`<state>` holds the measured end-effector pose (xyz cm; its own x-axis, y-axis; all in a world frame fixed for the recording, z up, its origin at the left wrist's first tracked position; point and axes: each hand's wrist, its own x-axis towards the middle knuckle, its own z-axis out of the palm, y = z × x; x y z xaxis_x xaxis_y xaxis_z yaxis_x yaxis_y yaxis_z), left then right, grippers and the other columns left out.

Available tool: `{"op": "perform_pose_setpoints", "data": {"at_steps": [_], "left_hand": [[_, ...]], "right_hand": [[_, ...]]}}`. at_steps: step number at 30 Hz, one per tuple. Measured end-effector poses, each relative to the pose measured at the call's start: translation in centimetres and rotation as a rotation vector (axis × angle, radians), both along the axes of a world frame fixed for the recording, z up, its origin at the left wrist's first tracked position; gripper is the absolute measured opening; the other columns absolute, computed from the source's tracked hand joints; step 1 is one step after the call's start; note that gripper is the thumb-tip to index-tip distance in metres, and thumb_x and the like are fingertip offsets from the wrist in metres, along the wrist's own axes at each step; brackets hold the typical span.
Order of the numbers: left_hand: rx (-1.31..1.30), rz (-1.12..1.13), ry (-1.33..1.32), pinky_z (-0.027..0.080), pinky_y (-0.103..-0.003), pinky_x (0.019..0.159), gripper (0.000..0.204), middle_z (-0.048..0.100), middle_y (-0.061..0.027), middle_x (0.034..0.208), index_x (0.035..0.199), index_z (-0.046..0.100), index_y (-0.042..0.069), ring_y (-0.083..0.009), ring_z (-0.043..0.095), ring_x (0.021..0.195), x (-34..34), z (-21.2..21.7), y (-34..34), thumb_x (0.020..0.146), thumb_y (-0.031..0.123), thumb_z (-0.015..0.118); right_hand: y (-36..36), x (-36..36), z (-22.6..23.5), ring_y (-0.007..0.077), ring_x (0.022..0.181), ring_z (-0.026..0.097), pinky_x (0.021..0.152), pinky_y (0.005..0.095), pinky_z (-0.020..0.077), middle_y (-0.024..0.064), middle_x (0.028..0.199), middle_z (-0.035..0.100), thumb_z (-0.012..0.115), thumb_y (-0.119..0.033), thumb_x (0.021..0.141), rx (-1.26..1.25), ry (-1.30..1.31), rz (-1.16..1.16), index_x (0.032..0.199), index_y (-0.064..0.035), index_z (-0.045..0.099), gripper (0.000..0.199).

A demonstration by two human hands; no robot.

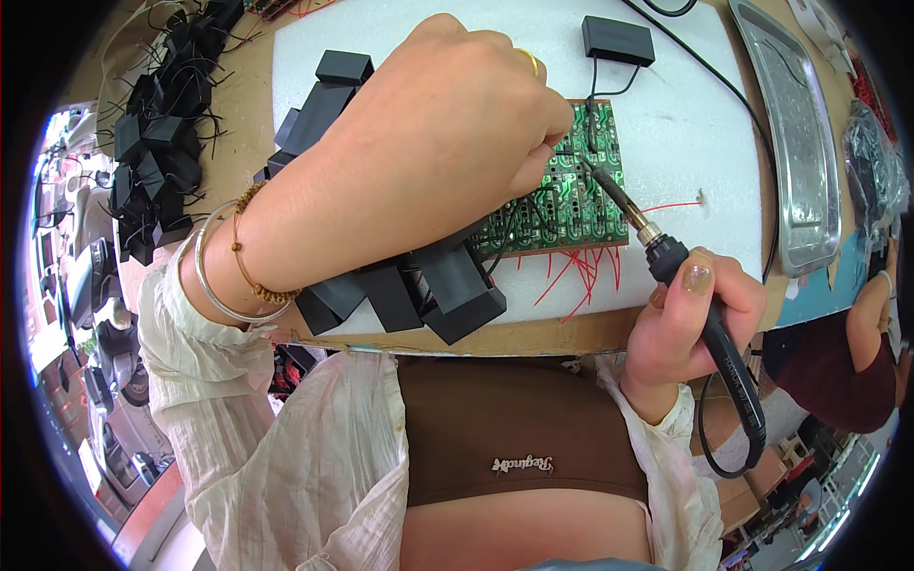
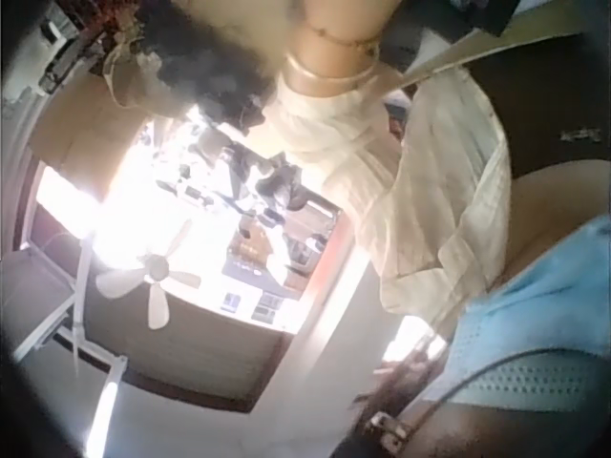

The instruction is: Soldering wires and electronic components onto a printed circuit board at a factory workbench.

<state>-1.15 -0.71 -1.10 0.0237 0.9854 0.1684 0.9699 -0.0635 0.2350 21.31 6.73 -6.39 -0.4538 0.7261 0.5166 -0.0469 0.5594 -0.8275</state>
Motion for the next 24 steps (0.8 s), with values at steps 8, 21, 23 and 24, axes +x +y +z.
{"op": "perform_pose_setpoints", "data": {"at_steps": [8, 21, 23, 24], "left_hand": [[0.002, -0.011, -0.006, 0.043, -0.037, 0.076, 0.005, 0.061, -0.0052, 0.072, 0.078, 0.068, 0.006, -0.0247, 0.059, 0.076, -0.03, 0.06, 0.06, 0.076, 0.010, 0.071], [-0.021, 0.003, 0.005, 0.044, -0.038, 0.078, 0.007, 0.062, -0.0062, 0.073, 0.079, 0.069, 0.006, -0.0255, 0.059, 0.078, 0.02, 0.14, 0.07, 0.077, 0.012, 0.071], [-0.023, 0.000, -0.001, 0.044, -0.038, 0.078, 0.007, 0.062, -0.0061, 0.074, 0.079, 0.069, 0.006, -0.0254, 0.059, 0.078, 0.00, 0.13, 0.07, 0.077, 0.013, 0.071], [-0.027, 0.003, 0.003, 0.044, -0.038, 0.078, 0.007, 0.063, -0.0061, 0.074, 0.079, 0.069, 0.006, -0.0253, 0.060, 0.078, -0.01, 0.14, 0.08, 0.077, 0.013, 0.071]], "right_hand": [[-0.15, -0.12, -0.21, 0.0090, 0.055, 0.038, 0.051, 0.0268, 0.0318, 0.0031, 0.063, 0.048, 0.066, -0.013, 0.091, -0.019, 0.010, -0.006, 0.094, -0.0022, 0.047, 0.023], [-0.07, -0.02, -0.30, 0.0089, 0.054, 0.039, 0.050, 0.0263, 0.0316, 0.0037, 0.062, 0.048, 0.066, -0.015, 0.091, 0.006, 0.017, -0.015, 0.095, -0.0023, 0.047, 0.023], [0.00, -0.04, -0.30, 0.0095, 0.053, 0.040, 0.050, 0.0266, 0.0321, 0.0046, 0.062, 0.048, 0.065, -0.016, 0.091, 0.022, 0.048, -0.017, 0.095, -0.0022, 0.047, 0.023], [0.02, -0.07, -0.33, 0.0097, 0.052, 0.040, 0.050, 0.0267, 0.0324, 0.0051, 0.063, 0.049, 0.065, -0.016, 0.091, 0.029, 0.080, -0.031, 0.095, -0.0022, 0.047, 0.023]]}}
